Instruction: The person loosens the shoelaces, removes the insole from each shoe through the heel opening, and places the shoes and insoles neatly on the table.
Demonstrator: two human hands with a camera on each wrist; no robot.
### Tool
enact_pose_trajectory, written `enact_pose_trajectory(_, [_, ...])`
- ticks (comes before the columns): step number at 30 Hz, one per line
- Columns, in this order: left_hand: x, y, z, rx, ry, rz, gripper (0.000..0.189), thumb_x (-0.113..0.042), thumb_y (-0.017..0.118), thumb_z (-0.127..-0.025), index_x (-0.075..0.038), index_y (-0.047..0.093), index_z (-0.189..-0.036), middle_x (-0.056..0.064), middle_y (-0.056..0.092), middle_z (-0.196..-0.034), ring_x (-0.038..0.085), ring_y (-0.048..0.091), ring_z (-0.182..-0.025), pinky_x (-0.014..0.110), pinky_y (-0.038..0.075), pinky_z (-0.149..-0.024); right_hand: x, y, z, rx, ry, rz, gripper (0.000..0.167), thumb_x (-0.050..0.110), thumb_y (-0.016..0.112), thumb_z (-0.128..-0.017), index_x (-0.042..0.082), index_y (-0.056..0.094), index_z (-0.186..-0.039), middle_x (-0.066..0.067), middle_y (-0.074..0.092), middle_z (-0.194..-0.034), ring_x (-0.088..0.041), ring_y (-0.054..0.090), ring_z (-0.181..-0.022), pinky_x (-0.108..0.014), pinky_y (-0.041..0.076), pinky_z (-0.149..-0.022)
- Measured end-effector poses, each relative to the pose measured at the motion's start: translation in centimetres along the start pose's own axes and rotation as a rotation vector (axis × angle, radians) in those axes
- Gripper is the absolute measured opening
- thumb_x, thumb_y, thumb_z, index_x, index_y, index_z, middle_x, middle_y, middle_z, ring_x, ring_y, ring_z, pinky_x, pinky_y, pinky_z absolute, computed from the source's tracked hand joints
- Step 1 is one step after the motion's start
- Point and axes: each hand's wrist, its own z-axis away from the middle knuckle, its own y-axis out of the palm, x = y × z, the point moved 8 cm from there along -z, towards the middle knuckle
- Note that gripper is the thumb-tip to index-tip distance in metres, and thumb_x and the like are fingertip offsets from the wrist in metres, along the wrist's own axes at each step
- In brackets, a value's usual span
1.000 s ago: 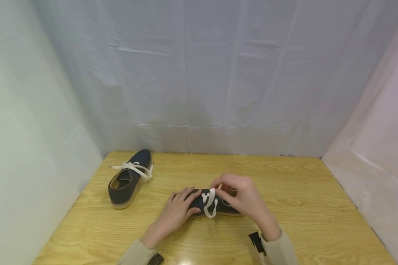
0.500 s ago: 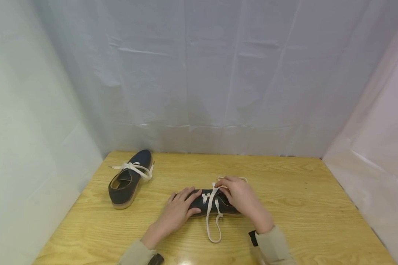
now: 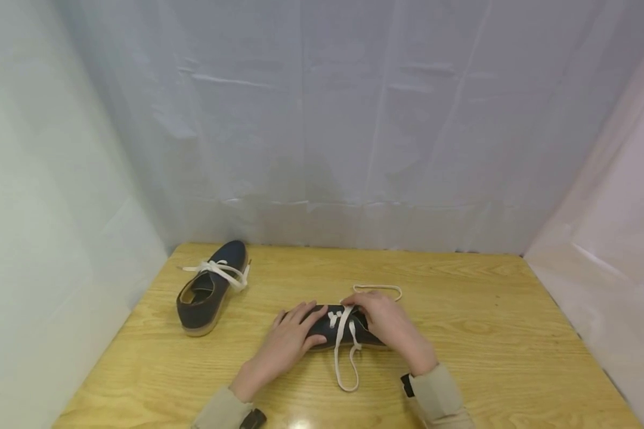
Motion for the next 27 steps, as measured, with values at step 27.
enact_pose_trajectory(27, [0.1,0.1,0.1,-0.005,0.008,-0.032,0.057,-0.043,0.057,-0.101,-0.024,0.046,-0.154,0.01,0.043,-0.157,0.033,0.038,-0.146,0.062,0.032,-0.114,4.8,-4.0,0.7,-0.243,-0.173,-0.2,0.026,-0.004,0.081,-0.08,0.016,0.079,-0.098,0.003,0.074,-0.099,-0.013,0.072,-0.086,-0.024,0.059,-0.072])
